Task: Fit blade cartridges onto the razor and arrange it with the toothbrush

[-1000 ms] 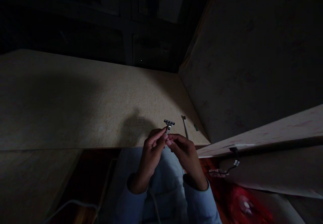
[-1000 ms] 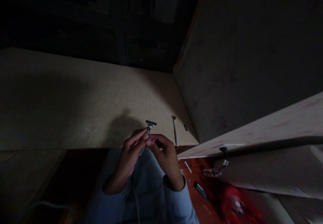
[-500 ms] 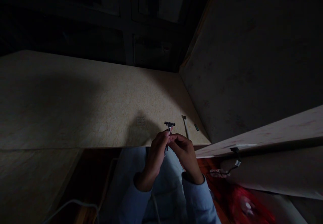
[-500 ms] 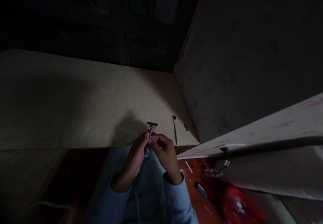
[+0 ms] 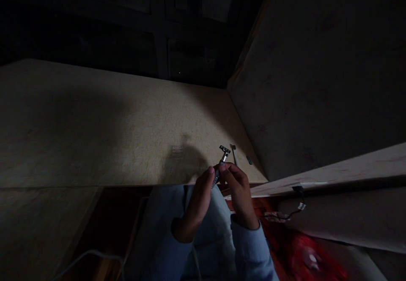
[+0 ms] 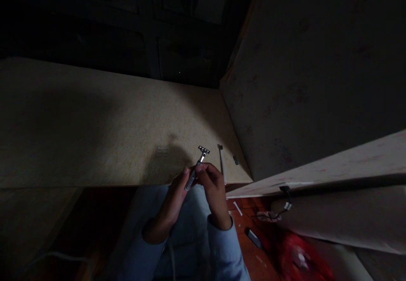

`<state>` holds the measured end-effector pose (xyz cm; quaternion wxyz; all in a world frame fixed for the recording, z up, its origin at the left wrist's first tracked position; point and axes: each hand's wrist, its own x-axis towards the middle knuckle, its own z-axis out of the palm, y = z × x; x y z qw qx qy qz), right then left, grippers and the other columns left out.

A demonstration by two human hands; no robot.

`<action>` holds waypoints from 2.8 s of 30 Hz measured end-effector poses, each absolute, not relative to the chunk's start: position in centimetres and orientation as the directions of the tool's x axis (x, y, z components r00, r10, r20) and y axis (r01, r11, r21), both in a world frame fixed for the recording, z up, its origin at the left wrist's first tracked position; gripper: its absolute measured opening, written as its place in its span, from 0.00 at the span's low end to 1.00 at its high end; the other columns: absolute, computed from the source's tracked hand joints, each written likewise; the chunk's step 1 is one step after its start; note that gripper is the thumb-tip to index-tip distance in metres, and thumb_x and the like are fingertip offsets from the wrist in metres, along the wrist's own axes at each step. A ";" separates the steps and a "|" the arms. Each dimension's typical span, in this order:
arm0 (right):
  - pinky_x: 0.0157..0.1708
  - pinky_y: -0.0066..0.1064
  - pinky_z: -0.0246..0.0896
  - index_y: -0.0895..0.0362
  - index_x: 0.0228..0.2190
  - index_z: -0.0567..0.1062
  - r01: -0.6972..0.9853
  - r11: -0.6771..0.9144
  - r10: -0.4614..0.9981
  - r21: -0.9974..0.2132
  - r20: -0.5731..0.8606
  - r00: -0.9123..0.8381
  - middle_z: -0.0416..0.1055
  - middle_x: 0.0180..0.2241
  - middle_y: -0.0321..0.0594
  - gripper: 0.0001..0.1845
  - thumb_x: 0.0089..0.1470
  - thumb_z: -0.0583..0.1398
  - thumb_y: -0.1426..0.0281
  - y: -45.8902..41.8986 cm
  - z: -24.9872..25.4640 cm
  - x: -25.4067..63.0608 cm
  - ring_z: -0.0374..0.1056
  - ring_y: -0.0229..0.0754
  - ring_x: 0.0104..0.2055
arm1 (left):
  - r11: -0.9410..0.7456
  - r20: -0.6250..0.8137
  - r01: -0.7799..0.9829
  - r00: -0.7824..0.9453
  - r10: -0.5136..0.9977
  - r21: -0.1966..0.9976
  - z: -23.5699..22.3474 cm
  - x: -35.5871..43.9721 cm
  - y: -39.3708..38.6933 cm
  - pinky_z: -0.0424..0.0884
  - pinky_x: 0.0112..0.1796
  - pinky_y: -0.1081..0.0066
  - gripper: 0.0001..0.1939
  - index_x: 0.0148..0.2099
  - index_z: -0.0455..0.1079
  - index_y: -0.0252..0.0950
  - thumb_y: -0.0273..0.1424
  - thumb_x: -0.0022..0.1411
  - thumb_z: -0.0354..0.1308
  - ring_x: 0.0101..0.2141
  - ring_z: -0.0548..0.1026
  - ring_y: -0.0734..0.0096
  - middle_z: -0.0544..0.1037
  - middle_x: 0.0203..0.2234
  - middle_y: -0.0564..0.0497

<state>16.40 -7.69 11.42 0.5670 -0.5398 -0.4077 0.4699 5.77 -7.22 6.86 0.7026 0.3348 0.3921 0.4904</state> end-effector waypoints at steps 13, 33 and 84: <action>0.24 0.29 0.52 0.56 0.27 0.73 0.366 -0.106 0.979 -0.924 -0.032 0.203 0.65 0.20 0.32 0.18 0.54 0.60 0.54 -4.5 9.4 22.7 0.60 0.37 0.22 | 0.339 -0.258 -0.377 0.249 0.933 0.862 7.5 3.6 -5.1 0.75 0.49 0.58 0.29 0.45 0.79 0.32 0.52 0.52 0.67 0.45 0.81 0.53 0.84 0.41 0.38; 0.27 0.29 0.50 0.60 0.29 0.81 0.924 -0.265 0.954 -0.275 -0.217 0.208 0.81 0.32 0.53 0.15 0.60 0.56 0.71 1.1 7.5 26.2 0.77 0.46 0.35 | 0.206 -0.197 -0.097 0.100 0.975 0.974 1.6 3.2 -3.2 0.76 0.34 0.67 0.22 0.42 0.77 0.33 0.46 0.53 0.64 0.35 0.78 0.63 0.81 0.35 0.43; 0.33 0.29 0.59 0.54 0.38 0.79 0.874 -0.179 0.979 -0.451 0.006 0.204 0.80 0.36 0.46 0.10 0.59 0.58 0.67 -4.6 6.5 24.7 0.75 0.46 0.38 | 0.178 -0.169 -0.066 0.116 0.979 0.982 2.3 2.8 -3.2 0.80 0.30 0.69 0.19 0.41 0.78 0.33 0.43 0.53 0.66 0.31 0.78 0.67 0.80 0.32 0.47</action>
